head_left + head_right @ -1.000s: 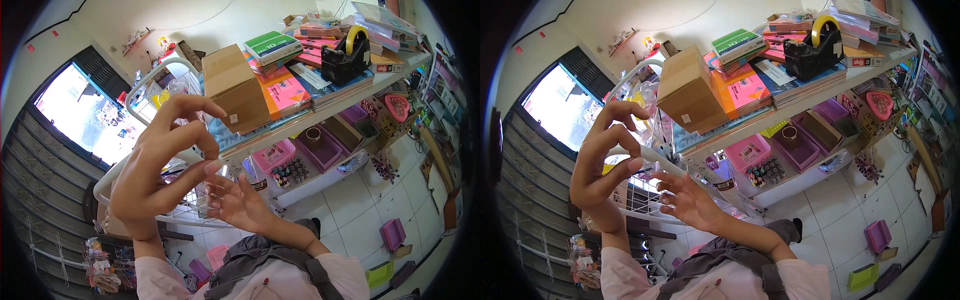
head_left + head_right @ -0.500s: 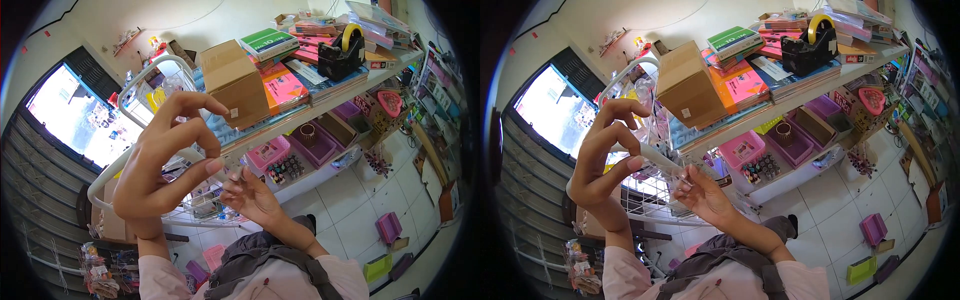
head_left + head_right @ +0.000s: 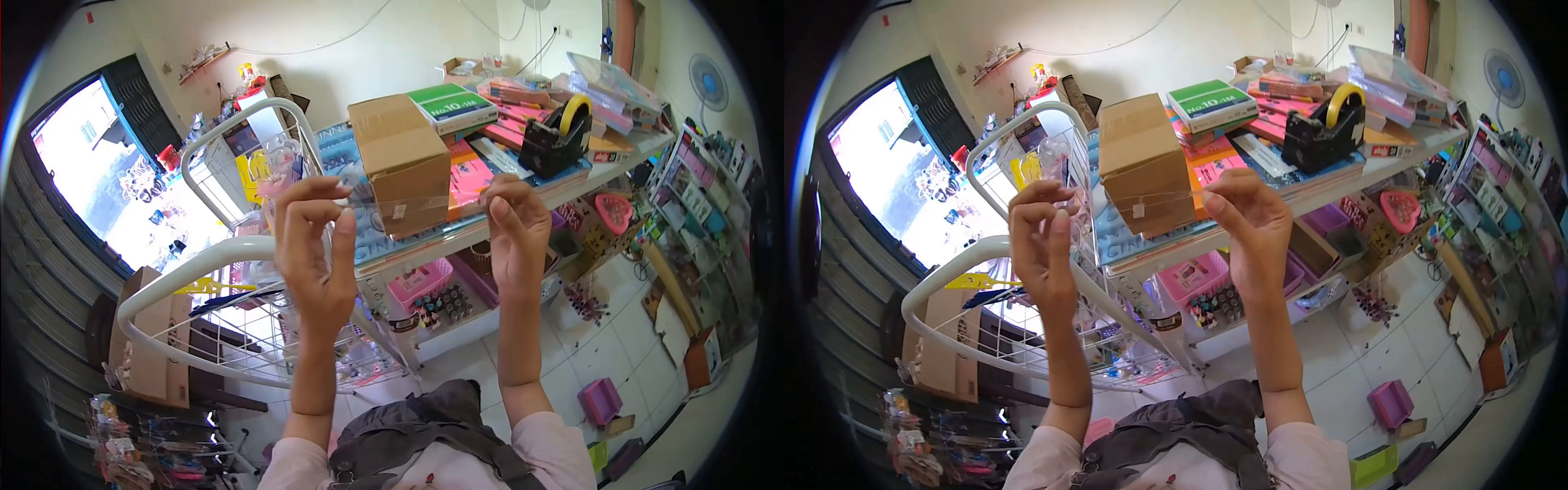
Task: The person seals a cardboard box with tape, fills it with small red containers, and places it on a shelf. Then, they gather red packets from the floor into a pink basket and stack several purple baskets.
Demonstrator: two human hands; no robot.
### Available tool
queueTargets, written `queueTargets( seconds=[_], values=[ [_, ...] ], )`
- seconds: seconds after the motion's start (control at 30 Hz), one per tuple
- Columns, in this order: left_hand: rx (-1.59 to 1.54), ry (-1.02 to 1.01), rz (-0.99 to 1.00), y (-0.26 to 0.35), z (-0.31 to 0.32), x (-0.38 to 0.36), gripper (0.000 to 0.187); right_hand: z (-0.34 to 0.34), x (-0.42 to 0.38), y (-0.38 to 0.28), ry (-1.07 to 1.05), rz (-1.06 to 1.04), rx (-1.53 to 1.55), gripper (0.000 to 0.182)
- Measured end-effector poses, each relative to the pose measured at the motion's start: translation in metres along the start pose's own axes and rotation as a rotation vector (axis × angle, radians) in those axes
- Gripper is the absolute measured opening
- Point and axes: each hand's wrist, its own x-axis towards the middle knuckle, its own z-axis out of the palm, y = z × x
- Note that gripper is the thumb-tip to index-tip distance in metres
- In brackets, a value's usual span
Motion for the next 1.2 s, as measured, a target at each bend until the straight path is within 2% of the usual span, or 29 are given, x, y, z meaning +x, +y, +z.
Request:
queueTargets(
  seconds=[0.07, 0.13, 0.27, 0.47, 0.57, 0.63, 0.73, 1.2],
  values=[
    [-0.071, 0.054, 0.007, -0.017, 0.009, -0.004, 0.007, 0.001, 0.015, -0.003, -0.082, -0.063, -0.165, 0.015],
    [-0.198, 0.148, 0.054, -0.031, 0.019, -0.006, 0.008, 0.004, 0.025, 0.002, -0.095, -0.075, -0.165, 0.017],
    [-0.196, 0.186, 0.056, -0.042, 0.03, -0.009, 0.018, 0.003, 0.036, 0.011, -0.099, -0.071, -0.177, 0.022],
    [-0.303, 0.275, 0.037, -0.056, 0.045, -0.009, 0.022, 0.0, 0.045, 0.016, -0.137, -0.094, -0.279, 0.024],
    [-0.314, 0.273, 0.082, -0.062, 0.048, -0.006, 0.023, -0.001, 0.05, 0.021, -0.159, -0.114, -0.29, 0.027],
    [-0.329, 0.28, 0.064, -0.065, 0.05, -0.006, 0.023, -0.004, 0.053, 0.028, -0.217, -0.185, -0.3, 0.028],
    [-0.34, 0.276, 0.047, -0.069, 0.05, -0.007, 0.024, -0.008, 0.055, 0.034, -0.259, -0.181, -0.31, 0.029],
    [-0.312, 0.31, 0.06, -0.073, 0.05, -0.004, 0.02, -0.003, 0.055, 0.042, -0.189, -0.174, -0.286, 0.026]
  ],
)
